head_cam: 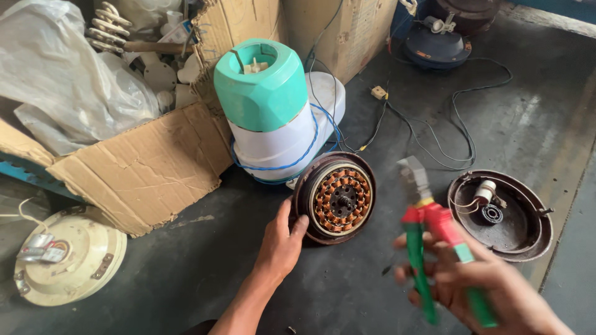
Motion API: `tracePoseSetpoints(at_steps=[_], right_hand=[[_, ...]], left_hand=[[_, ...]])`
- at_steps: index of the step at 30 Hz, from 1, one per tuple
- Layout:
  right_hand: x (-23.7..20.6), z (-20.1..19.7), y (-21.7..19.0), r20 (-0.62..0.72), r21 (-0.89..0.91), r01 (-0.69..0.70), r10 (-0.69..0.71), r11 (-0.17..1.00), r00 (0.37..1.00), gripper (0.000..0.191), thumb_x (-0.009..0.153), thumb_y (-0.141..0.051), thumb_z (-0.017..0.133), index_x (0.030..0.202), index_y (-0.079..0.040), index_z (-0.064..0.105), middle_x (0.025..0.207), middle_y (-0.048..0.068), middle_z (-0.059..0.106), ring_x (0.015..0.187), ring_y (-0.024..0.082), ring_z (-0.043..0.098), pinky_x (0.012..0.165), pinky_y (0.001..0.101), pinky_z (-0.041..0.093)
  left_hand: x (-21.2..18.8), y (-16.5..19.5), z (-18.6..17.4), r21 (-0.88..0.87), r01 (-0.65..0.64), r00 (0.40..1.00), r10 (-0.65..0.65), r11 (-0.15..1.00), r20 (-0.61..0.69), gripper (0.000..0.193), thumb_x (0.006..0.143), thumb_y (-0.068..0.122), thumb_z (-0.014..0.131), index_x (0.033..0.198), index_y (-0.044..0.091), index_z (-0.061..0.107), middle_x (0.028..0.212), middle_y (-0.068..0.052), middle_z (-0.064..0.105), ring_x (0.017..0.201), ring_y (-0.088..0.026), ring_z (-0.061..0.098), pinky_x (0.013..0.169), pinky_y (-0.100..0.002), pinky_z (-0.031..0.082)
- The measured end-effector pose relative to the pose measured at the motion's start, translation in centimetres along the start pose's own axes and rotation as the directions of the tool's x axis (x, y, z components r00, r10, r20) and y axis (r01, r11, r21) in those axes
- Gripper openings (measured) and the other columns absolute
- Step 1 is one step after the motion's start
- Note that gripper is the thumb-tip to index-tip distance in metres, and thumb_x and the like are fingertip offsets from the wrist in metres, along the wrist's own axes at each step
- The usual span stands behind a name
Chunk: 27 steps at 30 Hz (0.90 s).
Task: The person disassembles an electric fan motor on the workshop floor. They lift the copper-wound rotor out of the stator housing, unscrew the central shaft nut by hand, use pliers to grip parts, and use a screwdriver on the housing, separating the rotor, cover plates, and bearing components.
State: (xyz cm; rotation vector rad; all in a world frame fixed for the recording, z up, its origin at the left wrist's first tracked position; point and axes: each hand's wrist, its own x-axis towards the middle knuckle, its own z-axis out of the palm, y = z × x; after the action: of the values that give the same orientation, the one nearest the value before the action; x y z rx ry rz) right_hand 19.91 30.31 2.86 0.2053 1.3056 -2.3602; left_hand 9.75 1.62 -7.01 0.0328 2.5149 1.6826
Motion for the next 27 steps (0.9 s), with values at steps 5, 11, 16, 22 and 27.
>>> tracePoseSetpoints(at_steps=[5, 11, 16, 22, 27], right_hand=[[1.5, 0.0, 1.9, -0.311, -0.311, -0.285, 0.186, 0.907, 0.932, 0.057, 0.081, -0.003, 0.075, 0.130, -0.013, 0.048, 0.106, 0.015, 0.071, 0.059, 0.015, 0.053, 0.045, 0.0312, 0.038], [2.6, -1.2, 3.2, -0.353, -0.759, -0.326, 0.064, 0.563, 0.933, 0.031, 0.075, -0.005, 0.074, 0.104, -0.008, 0.064, 0.089, 0.011, 0.062, 0.071, 0.020, 0.055, 0.061, 0.0334, 0.044], [3.1, 0.2, 2.9, -0.253, -0.966, -0.240, -0.171, 0.096, 0.952, 0.057, 0.067, -0.010, 0.072, 0.124, -0.018, 0.068, 0.118, 0.004, 0.066, 0.115, 0.031, 0.064, 0.092, 0.0398, 0.050], [3.6, 1.2, 2.8, -0.325, -0.944, -0.329, -0.168, 0.000, 0.931, 0.074, 0.062, -0.003, 0.075, 0.131, -0.024, 0.061, 0.124, 0.002, 0.059, 0.120, 0.025, 0.058, 0.098, 0.0371, 0.049], [4.6, -0.8, 4.3, -0.269, -0.934, -0.286, -0.103, -0.216, 0.958, 0.070, 0.064, -0.009, 0.079, 0.130, -0.028, 0.062, 0.127, 0.001, 0.055, 0.122, 0.020, 0.054, 0.103, 0.0344, 0.047]], left_hand=[[0.7, 0.0, 0.1, -0.021, -0.040, 0.999, 0.039, 0.999, -0.029, 0.050, 0.101, 0.040, 0.048, 0.137, 0.007, 0.056, 0.119, -0.018, 0.075, 0.114, -0.034, 0.072, 0.091, -0.042, 0.054], [0.8, -0.5, 0.4, 0.012, -0.074, 0.997, 0.074, 0.997, -0.022, 0.049, 0.100, 0.040, 0.049, 0.135, 0.007, 0.056, 0.120, -0.017, 0.075, 0.113, -0.035, 0.072, 0.091, -0.042, 0.053], [1.1, -0.1, 0.5, -0.047, -0.045, 0.999, 0.044, 0.998, -0.015, 0.050, 0.099, 0.040, 0.052, 0.135, 0.006, 0.055, 0.121, -0.017, 0.074, 0.114, -0.031, 0.071, 0.092, -0.041, 0.053], [0.6, 0.4, 0.3, -0.078, -0.075, 0.997, 0.075, 0.994, 0.000, 0.055, 0.095, 0.044, 0.058, 0.134, 0.005, 0.056, 0.121, -0.016, 0.075, 0.113, -0.030, 0.072, 0.093, -0.041, 0.053], [0.7, 0.5, 0.4, -0.014, -0.067, 0.998, 0.067, 0.998, -0.005, 0.057, 0.093, 0.045, 0.061, 0.134, 0.006, 0.055, 0.119, -0.016, 0.075, 0.111, -0.031, 0.072, 0.092, -0.041, 0.053]])
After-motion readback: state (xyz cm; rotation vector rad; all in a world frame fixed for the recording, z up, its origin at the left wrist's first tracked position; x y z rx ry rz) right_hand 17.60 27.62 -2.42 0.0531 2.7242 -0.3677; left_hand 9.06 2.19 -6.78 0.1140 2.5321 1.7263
